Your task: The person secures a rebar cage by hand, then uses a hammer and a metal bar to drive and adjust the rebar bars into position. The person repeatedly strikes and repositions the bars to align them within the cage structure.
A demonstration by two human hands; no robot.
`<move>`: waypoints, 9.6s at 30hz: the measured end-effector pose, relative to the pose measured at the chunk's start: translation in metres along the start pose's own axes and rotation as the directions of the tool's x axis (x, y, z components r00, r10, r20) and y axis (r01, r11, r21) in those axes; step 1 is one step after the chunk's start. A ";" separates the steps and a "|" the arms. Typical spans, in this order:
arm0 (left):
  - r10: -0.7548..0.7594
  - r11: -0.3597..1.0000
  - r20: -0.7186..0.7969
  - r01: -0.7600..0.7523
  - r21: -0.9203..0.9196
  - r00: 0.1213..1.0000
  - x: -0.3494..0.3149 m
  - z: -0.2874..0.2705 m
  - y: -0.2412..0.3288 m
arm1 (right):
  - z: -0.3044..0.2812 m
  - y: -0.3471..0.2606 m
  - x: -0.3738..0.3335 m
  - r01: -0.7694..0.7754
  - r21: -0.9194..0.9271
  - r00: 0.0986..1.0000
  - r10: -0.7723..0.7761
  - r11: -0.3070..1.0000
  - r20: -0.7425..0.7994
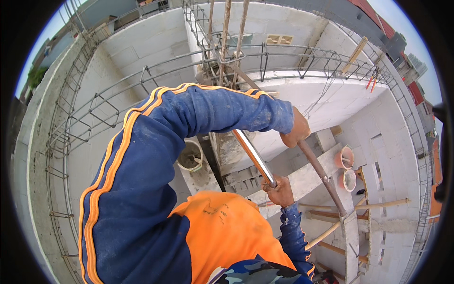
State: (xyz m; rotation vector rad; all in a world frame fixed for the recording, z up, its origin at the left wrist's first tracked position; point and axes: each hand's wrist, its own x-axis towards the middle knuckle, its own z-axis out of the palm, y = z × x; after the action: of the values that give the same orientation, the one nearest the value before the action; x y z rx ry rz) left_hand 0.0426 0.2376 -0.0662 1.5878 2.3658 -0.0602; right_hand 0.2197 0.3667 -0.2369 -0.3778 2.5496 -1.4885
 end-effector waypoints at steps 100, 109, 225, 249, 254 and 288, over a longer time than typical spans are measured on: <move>0.213 0.909 -0.919 -0.412 0.062 0.331 -0.113 0.067 -0.020 | 0.049 -0.229 -0.066 0.069 -0.738 -0.703 -0.492 0.671 -0.513; 0.204 0.907 -0.912 -0.419 0.039 0.356 -0.107 0.054 -0.022 | 0.002 -0.251 -0.023 0.562 -0.778 -0.766 -0.180 0.279 -0.618; -0.095 0.995 -0.993 -0.032 -0.093 -0.075 -0.032 0.011 0.001 | -0.157 -0.215 -0.010 0.933 -0.176 -0.122 -0.186 0.313 -0.975; -0.186 0.980 -0.961 0.026 -0.196 -0.206 -0.002 -0.025 -0.035 | -0.294 -0.240 0.057 0.894 -0.090 0.068 -0.332 0.439 -0.941; -0.209 0.976 -0.970 0.038 -0.215 -0.128 -0.004 -0.027 -0.036 | -0.318 -0.242 0.062 0.948 0.085 0.215 -0.422 0.306 -0.880; 0.023 0.999 -0.978 -0.050 0.013 0.208 -0.016 0.043 0.002 | -0.134 -0.113 -0.040 0.924 -0.136 -0.107 -0.099 0.358 -0.989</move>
State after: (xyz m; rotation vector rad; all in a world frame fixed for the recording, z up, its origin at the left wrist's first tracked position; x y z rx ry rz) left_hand 0.0596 0.2159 -0.1035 1.9807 3.0928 1.4771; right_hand 0.2373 0.4363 -0.0723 -0.7648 1.8073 -4.0816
